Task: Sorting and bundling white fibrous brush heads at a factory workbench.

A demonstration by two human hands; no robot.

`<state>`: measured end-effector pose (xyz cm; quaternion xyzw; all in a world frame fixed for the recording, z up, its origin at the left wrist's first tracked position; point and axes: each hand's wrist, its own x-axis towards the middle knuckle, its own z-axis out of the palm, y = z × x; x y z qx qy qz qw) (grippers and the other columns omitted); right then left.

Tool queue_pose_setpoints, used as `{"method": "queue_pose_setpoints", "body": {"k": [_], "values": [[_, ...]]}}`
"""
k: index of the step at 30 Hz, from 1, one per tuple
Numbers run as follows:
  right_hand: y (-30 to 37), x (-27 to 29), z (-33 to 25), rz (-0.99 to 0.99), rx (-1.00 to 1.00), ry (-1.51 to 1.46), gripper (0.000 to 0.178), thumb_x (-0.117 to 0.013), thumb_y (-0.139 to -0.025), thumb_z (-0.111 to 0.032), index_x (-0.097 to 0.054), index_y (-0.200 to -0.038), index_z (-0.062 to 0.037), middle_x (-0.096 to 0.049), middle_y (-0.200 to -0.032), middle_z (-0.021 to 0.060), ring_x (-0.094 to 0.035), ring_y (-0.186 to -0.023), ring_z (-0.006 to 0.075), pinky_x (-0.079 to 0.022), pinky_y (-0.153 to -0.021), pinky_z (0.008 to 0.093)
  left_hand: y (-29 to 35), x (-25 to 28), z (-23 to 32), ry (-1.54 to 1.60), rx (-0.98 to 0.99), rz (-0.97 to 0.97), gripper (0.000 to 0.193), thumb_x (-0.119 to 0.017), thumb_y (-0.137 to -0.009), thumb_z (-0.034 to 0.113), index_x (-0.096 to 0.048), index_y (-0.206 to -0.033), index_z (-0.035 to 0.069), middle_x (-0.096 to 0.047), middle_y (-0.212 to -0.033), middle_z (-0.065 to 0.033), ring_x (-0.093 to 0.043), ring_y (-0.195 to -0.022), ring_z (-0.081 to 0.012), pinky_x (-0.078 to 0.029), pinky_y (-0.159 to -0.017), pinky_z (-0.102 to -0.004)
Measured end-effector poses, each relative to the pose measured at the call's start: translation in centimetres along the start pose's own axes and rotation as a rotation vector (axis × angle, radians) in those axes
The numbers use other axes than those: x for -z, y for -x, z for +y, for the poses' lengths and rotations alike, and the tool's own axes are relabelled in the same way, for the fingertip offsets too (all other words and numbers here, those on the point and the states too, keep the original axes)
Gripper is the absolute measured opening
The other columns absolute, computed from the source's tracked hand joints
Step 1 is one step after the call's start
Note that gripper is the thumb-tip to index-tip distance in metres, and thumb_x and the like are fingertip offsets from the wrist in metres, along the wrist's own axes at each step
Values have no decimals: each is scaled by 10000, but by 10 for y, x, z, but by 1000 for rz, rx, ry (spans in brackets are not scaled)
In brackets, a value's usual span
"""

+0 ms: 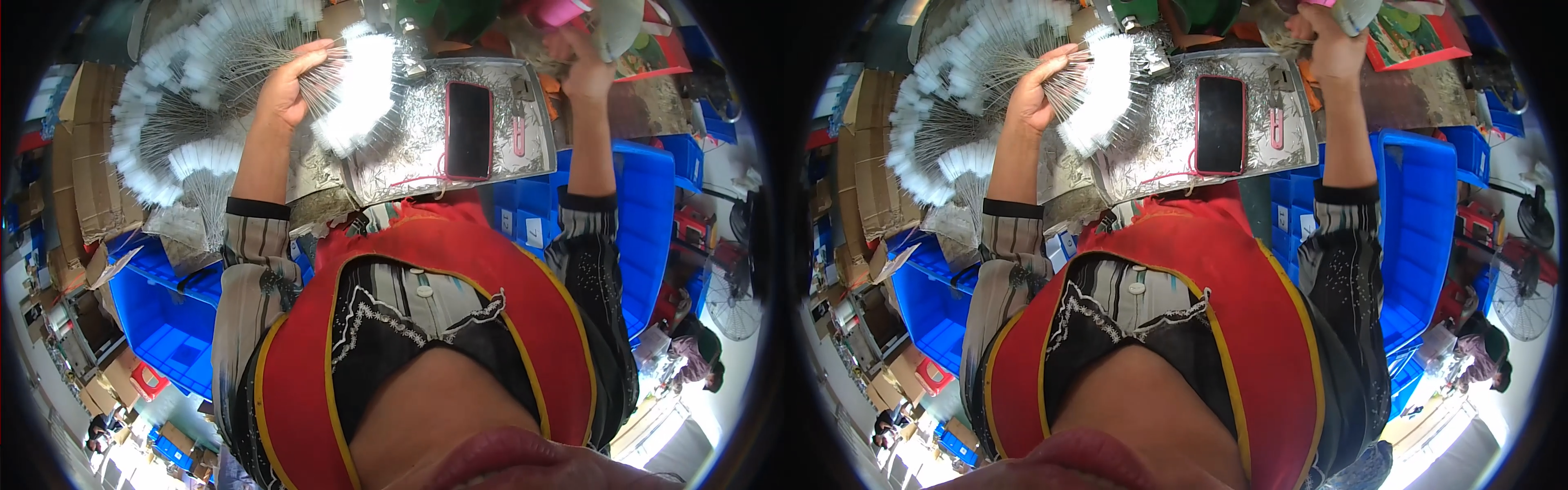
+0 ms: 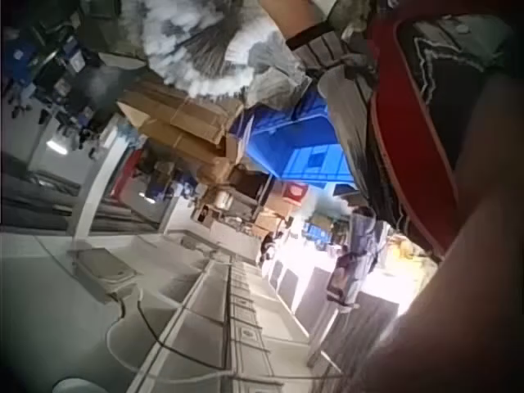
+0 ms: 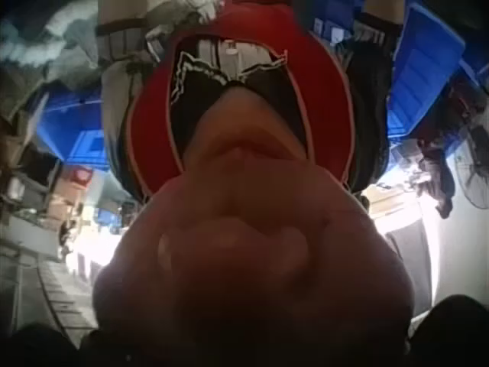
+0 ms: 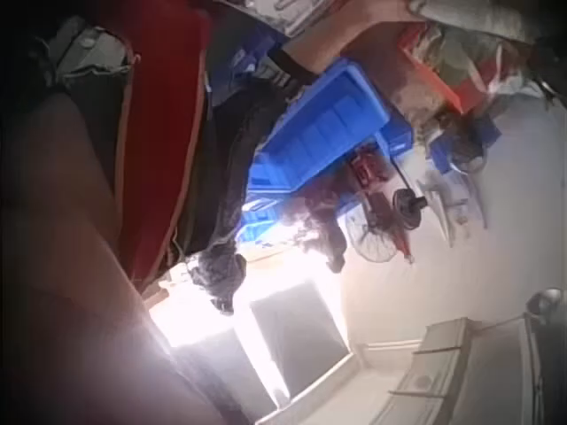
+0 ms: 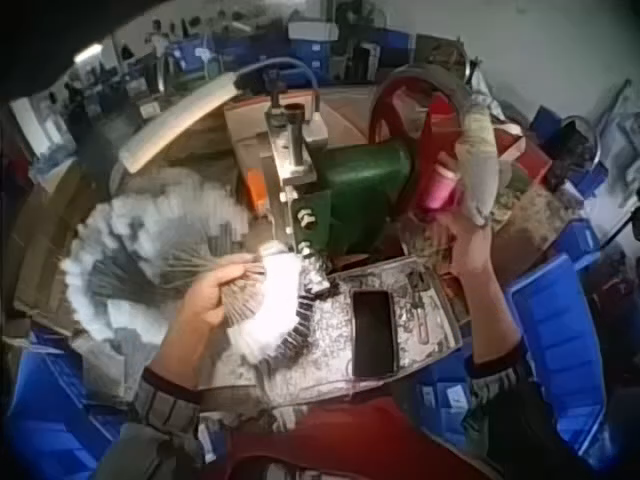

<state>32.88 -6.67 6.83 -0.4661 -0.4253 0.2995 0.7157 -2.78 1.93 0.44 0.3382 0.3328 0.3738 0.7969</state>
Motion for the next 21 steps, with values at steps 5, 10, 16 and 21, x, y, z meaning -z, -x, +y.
{"method": "queue_pose_setpoints", "body": {"k": [5,10,16,21], "values": [[-37,42,-5,-29,-152,-40,137,-528,-687,-71,-508,-576,9,-457,-492,84,-464,-457,189,-412,-486,309,0,2,-5,52,-68,-64,320,-481,-784,29,-446,-1090,-57,-551,-1004,-172,-555,-917,-233,-461,-818,-318],[1,-38,-60,97,-22,310,234,-501,-690,-125,-440,-480,-41,-421,-445,75,-426,-405,184,-384,-427,304,10,2,-8,90,-115,-27,337,-480,-779,22,-428,-1104,-54,-523,-1052,-182,-539,-945,-256,-454,-824,-335],[-6,-15,-43,33,-107,191,238,-518,-681,-134,-436,-479,-38,-413,-438,73,-425,-403,181,-375,-440,290,3,3,-9,118,-103,-13,342,-477,-775,17,-425,-1105,-59,-520,-1059,-184,-539,-942,-258,-455,-825,-344],[-7,-14,-48,26,-112,313,226,-526,-676,-140,-453,-490,-35,-421,-440,75,-446,-412,180,-369,-437,281,1,2,-8,100,-101,18,342,-486,-773,25,-435,-1099,-64,-526,-1055,-179,-547,-927,-243,-466,-810,-334]]}}
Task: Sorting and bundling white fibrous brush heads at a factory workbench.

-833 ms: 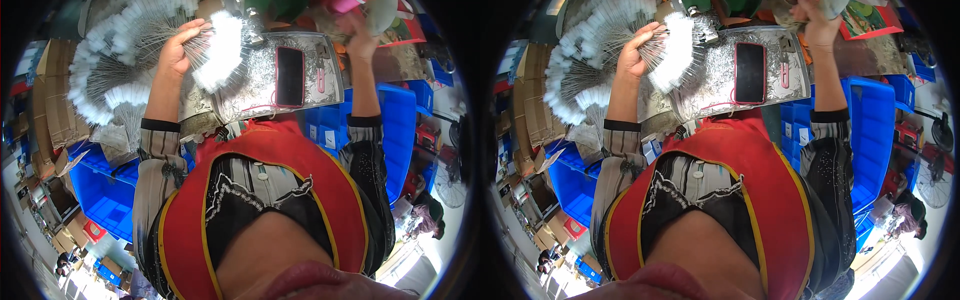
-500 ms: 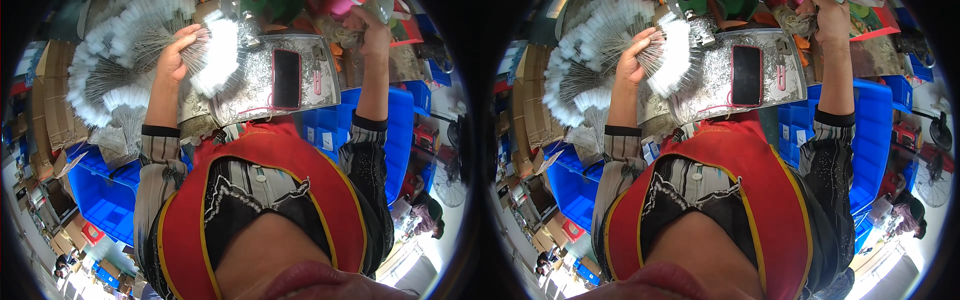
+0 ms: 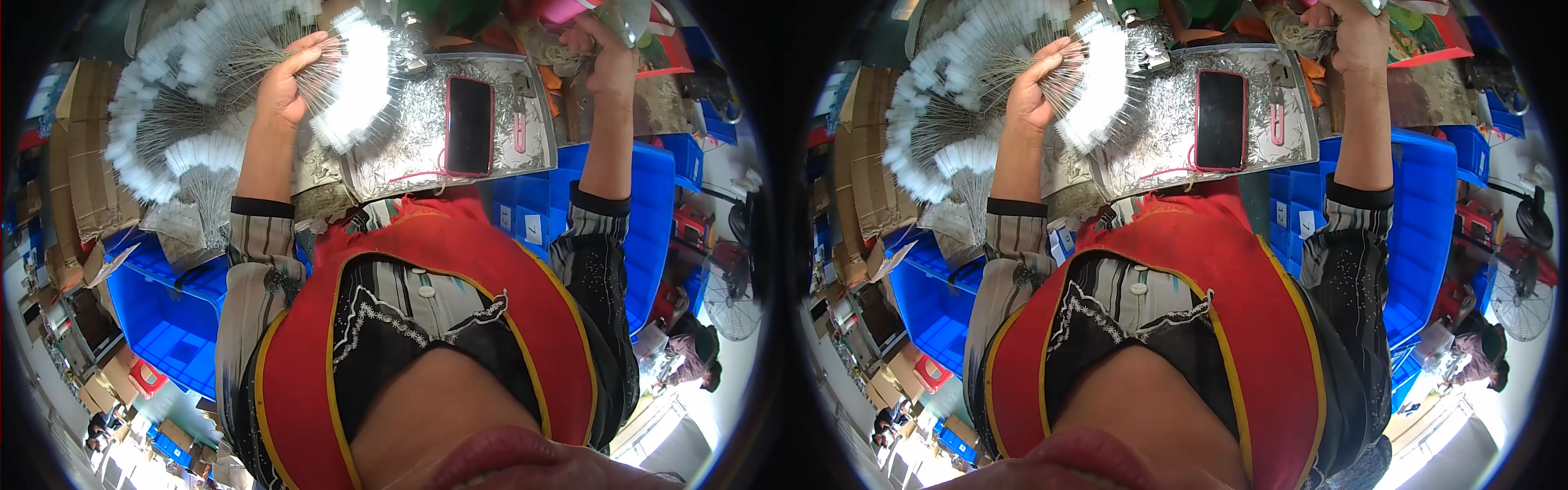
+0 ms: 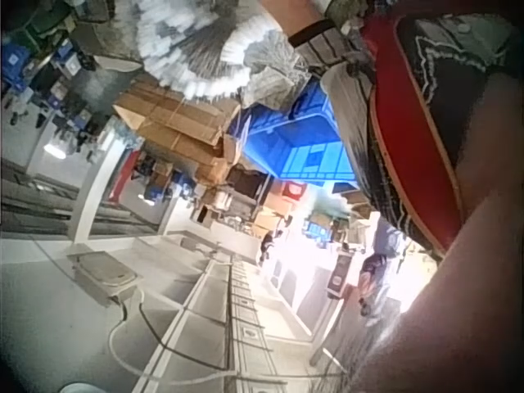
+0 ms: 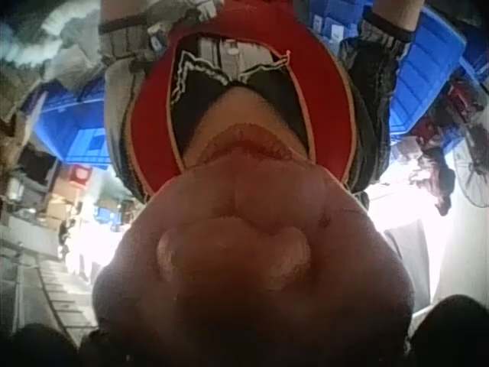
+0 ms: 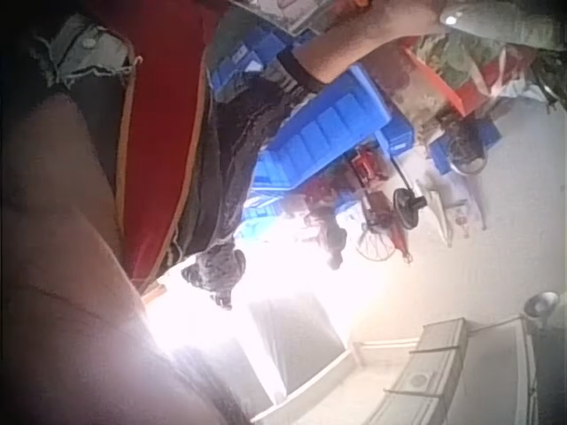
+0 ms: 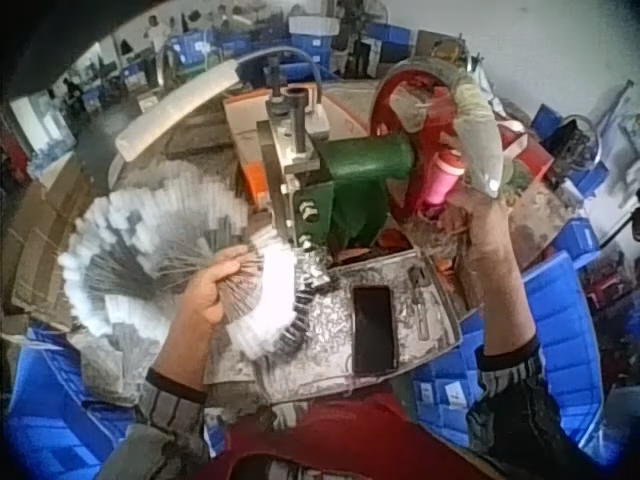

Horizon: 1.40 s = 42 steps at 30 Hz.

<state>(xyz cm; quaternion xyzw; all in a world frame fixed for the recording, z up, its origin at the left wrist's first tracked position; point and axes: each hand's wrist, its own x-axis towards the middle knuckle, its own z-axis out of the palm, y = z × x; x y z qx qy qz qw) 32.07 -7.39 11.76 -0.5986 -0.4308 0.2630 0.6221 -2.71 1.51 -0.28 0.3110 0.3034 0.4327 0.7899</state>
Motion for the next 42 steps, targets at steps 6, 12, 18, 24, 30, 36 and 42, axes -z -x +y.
{"method": "queue_pose_setpoints", "body": {"k": [6,12,18,24,30,36,42], "values": [[-4,-4,-25,-4,-18,55,190,-527,-683,-133,-511,-536,-13,-459,-454,76,-461,-411,171,-361,-424,277,-4,-1,2,4,16,-37,341,-488,-770,20,-441,-1098,-62,-542,-1028,-181,-555,-907,-242,-468,-799,-331],[-3,-6,-26,17,-14,24,194,-526,-698,-140,-509,-556,-9,-465,-477,82,-462,-414,175,-374,-432,285,-5,-2,3,-1,27,-8,337,-494,-768,18,-449,-1093,-59,-543,-1029,-185,-555,-902,-242,-465,-805,-334],[4,-2,9,101,84,-160,119,-496,-723,-25,-577,-704,59,-494,-558,101,-496,-514,193,-444,-534,327,-4,0,1,18,26,-19,346,-501,-759,9,-449,-1094,-61,-545,-1025,-180,-560,-893,-243,-463,-810,-335],[1,-3,50,-21,472,98,104,-509,-707,-7,-555,-673,79,-487,-547,100,-509,-526,212,-450,-540,334,-4,0,-2,51,-20,45,355,-492,-756,-14,-436,-1103,-69,-540,-1038,-185,-547,-924,-243,-455,-823,-334],[-3,2,32,-19,38,-232,127,-536,-689,-15,-511,-589,59,-455,-518,98,-488,-512,212,-444,-567,327,1,-5,-5,92,-59,112,340,-482,-754,-27,-439,-1088,-74,-542,-1032,-191,-543,-921,-244,-449,-829,-338],[5,-14,-6,124,-70,-129,115,-542,-696,-22,-507,-597,24,-454,-513,81,-487,-513,204,-434,-563,318,2,-9,-5,103,-67,169,341,-486,-745,-33,-445,-1081,-74,-545,-1025,-194,-539,-943,-253,-450,-831,-344],[-60,70,63,-159,-151,-567,209,-531,-700,-139,-493,-538,-13,-464,-479,79,-450,-405,177,-367,-423,287,1,-13,-4,106,-76,159,338,-494,-733,-36,-461,-1067,-77,-554,-1008,-196,-554,-898,-247,-472,-784,-322]]}}
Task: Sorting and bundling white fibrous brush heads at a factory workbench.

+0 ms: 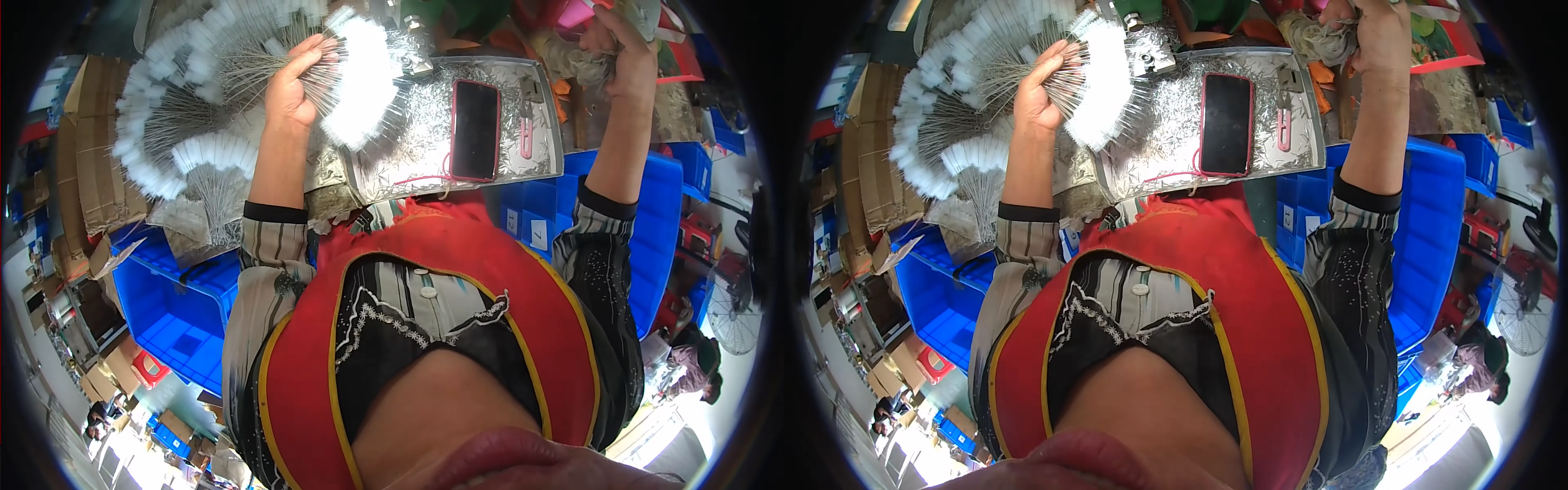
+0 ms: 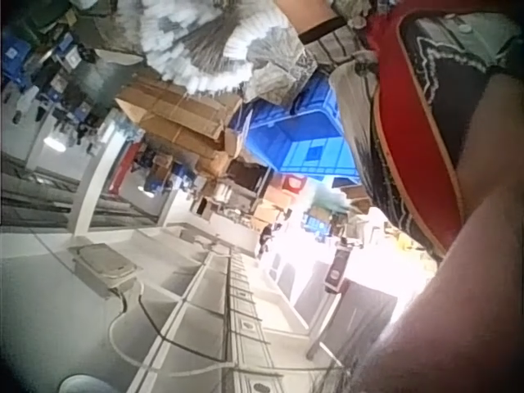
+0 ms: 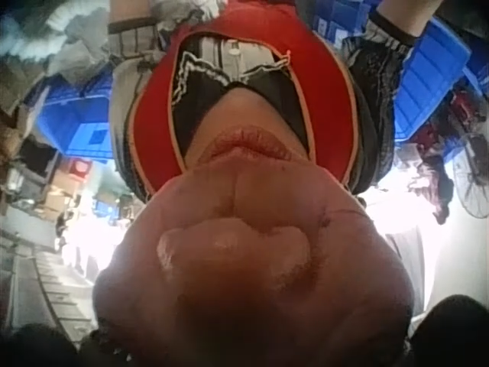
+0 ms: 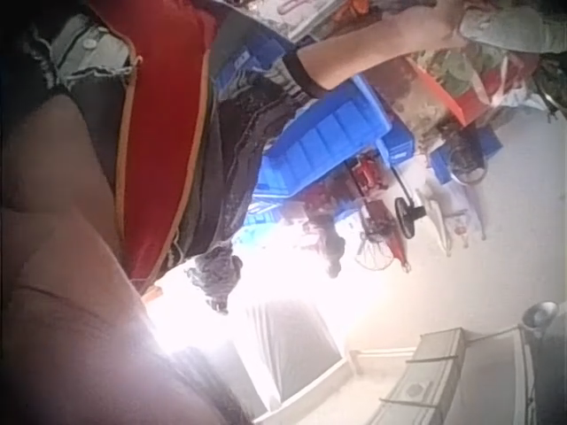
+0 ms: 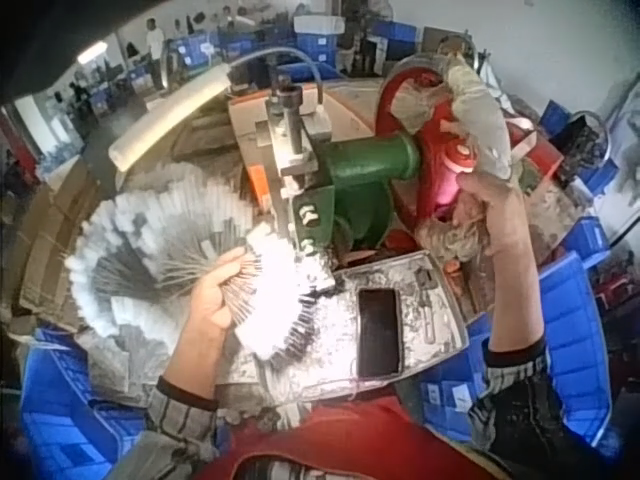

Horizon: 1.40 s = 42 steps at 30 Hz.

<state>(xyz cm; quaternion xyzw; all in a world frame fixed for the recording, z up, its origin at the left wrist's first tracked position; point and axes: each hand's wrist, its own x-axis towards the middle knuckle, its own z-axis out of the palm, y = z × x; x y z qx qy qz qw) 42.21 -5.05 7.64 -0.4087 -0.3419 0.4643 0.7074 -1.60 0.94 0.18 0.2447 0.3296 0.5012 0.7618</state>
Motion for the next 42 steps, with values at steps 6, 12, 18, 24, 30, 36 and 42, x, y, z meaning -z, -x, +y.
{"method": "queue_pose_setpoints", "body": {"k": [6,12,18,24,30,36,42], "values": [[45,-97,-10,84,106,369,167,-542,-719,-51,-481,-571,-3,-391,-504,43,-430,-480,171,-409,-545,316,-1,-2,2,-31,-15,22,325,-512,-736,-21,-470,-1053,-73,-567,-982,-191,-569,-842,-227,-477,-759,-311],[42,-102,-20,71,30,367,155,-540,-719,-50,-493,-580,1,-397,-501,45,-430,-471,171,-409,-532,313,-4,2,3,-28,-7,25,317,-539,-722,-14,-491,-1031,-65,-585,-944,-184,-582,-805,-222,-481,-733,-304],[45,-75,42,-185,640,583,73,-554,-684,-15,-526,-646,40,-464,-509,82,-464,-468,179,-439,-530,326,-7,0,5,-37,22,9,321,-541,-719,-17,-493,-1034,-60,-587,-940,-183,-584,-792,-226,-494,-715,-305],[46,-97,-3,99,104,376,193,-550,-698,-53,-453,-535,-11,-390,-487,46,-411,-459,164,-400,-513,324,-8,2,2,31,-20,64,348,-511,-743,-25,-451,-1082,-71,-556,-1006,-201,-554,-911,-263,-461,-817,-352],[49,-104,-12,88,107,402,205,-548,-709,-58,-448,-532,-31,-367,-484,28,-408,-459,155,-402,-529,310,-8,3,-1,45,-35,81,344,-509,-742,-28,-444,-1076,-77,-554,-1005,-201,-554,-904,-268,-456,-823,-360],[52,-122,-22,199,166,597,213,-528,-695,-132,-477,-519,-24,-436,-459,70,-447,-408,176,-382,-429,293,-7,1,-2,64,-51,100,334,-506,-752,-22,-442,-1075,-78,-552,-1002,-207,-562,-874,-261,-476,-786,-352],[43,-97,-18,98,50,431,189,-547,-715,-56,-463,-549,-25,-373,-487,30,-418,-468,154,-410,-545,305,-9,1,-3,77,-51,106,345,-517,-741,-34,-440,-1074,-80,-553,-988,-215,-565,-854,-266,-483,-769,-348]]}}
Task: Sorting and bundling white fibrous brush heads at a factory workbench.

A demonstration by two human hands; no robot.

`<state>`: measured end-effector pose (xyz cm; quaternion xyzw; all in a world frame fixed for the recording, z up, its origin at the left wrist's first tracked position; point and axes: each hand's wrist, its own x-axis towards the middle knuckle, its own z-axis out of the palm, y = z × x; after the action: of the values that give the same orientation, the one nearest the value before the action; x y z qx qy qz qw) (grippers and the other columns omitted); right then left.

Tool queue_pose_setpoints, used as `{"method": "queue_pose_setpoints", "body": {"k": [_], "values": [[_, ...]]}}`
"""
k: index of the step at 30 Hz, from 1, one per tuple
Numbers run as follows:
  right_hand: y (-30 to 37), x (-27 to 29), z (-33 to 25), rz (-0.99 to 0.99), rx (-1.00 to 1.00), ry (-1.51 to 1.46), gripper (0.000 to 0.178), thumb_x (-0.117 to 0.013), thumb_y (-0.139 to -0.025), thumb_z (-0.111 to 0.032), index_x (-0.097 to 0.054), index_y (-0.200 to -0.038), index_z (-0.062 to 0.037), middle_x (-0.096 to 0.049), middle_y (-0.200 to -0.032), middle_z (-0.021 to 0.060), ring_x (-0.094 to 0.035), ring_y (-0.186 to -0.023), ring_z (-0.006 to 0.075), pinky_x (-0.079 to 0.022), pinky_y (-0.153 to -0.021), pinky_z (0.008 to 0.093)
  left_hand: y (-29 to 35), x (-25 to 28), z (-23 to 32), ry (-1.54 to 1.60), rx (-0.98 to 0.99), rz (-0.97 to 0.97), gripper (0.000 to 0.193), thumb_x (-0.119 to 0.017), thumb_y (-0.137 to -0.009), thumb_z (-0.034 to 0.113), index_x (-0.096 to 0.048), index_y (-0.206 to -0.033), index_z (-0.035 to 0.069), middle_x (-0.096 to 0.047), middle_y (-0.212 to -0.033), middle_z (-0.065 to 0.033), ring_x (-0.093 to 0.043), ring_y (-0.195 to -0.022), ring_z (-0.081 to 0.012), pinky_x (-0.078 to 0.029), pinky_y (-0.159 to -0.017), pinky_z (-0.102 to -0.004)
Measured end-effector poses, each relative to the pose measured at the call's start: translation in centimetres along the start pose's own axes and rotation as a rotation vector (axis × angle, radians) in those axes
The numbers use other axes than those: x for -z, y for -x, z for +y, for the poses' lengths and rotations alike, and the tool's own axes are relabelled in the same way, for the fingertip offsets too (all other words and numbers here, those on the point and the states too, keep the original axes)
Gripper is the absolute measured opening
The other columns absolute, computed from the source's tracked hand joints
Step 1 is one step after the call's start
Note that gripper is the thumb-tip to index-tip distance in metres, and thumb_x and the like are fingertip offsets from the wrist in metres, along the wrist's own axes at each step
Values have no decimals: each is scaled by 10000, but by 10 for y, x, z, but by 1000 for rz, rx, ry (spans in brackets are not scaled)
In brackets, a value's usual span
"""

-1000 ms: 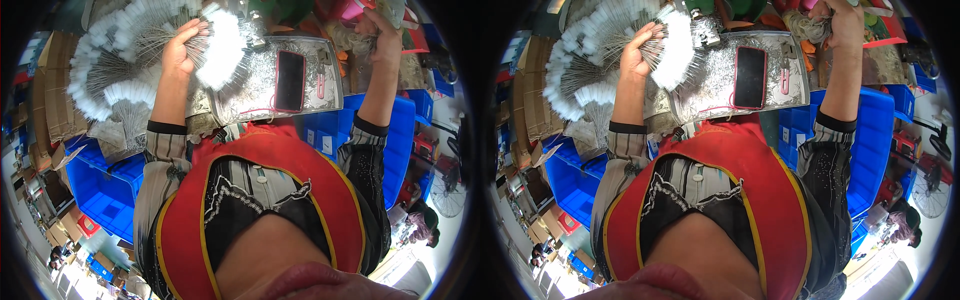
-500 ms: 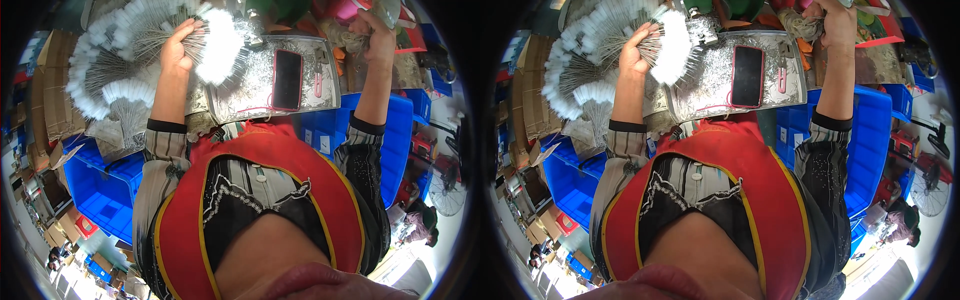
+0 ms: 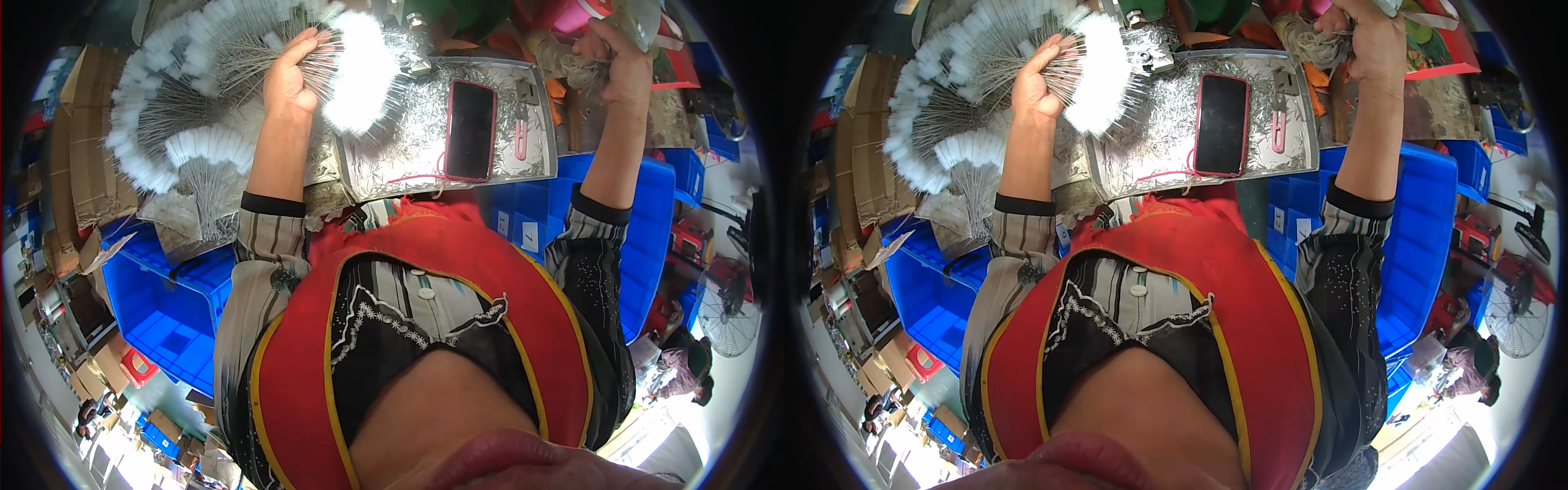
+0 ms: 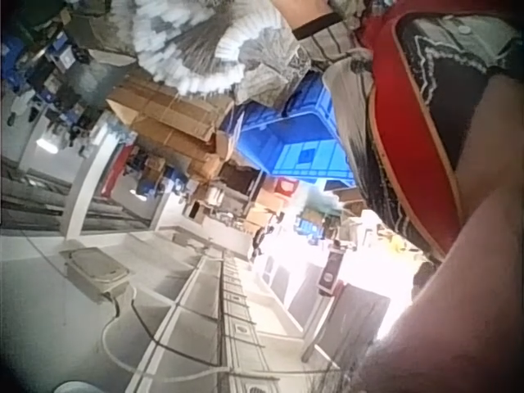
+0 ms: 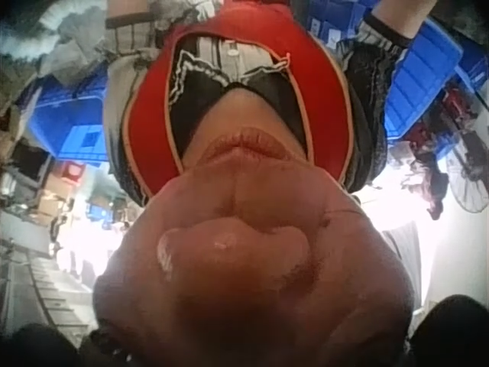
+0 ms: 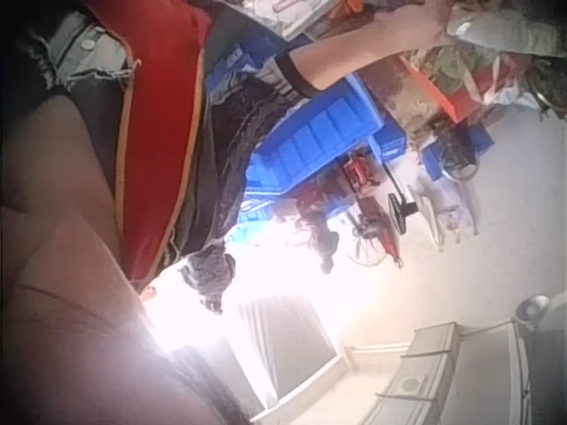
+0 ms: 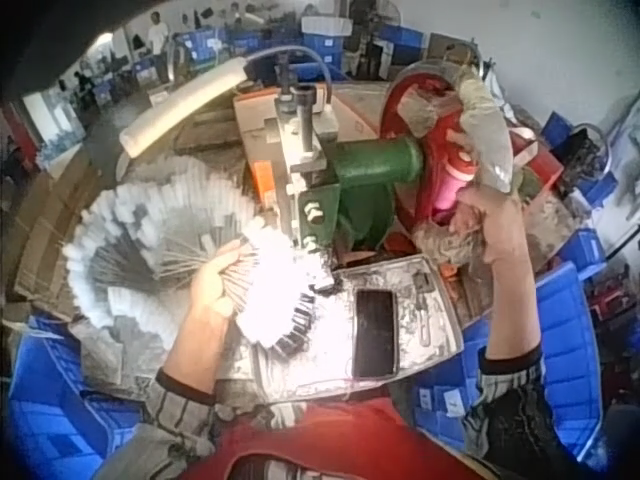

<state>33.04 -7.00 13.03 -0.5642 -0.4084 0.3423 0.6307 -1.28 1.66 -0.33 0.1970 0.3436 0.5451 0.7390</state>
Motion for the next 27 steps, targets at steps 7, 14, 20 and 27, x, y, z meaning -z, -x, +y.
{"method": "queue_pose_setpoints", "body": {"k": [7,14,20,27], "values": [[15,-32,-4,190,153,19,156,-564,-702,-55,-482,-578,-8,-397,-481,38,-426,-439,158,-393,-478,292,2,3,1,36,-16,26,337,-519,-736,-40,-444,-1061,-87,-559,-973,-212,-567,-848,-268,-488,-762,-349],[4,-2,51,21,451,131,165,-545,-714,-28,-479,-575,33,-439,-507,80,-468,-483,194,-444,-535,337,6,-4,9,-243,122,-129,276,-544,-779,85,-519,-1019,-49,-595,-928,-152,-588,-825,-205,-487,-732,-291],[4,-8,1,-1,32,-59,171,-561,-697,-36,-470,-558,6,-433,-500,67,-467,-477,182,-414,-506,313,9,-1,7,-226,122,-209,289,-527,-778,78,-512,-1036,-51,-587,-957,-148,-567,-892,-208,-457,-793,-303],[12,-17,-2,83,139,117,207,-525,-683,-122,-456,-506,-41,-417,-446,63,-442,-399,181,-398,-435,303,8,7,-2,-59,97,-159,297,-501,-767,29,-494,-1047,-68,-568,-996,-162,-546,-939,-243,-437,-833,-335]]}}
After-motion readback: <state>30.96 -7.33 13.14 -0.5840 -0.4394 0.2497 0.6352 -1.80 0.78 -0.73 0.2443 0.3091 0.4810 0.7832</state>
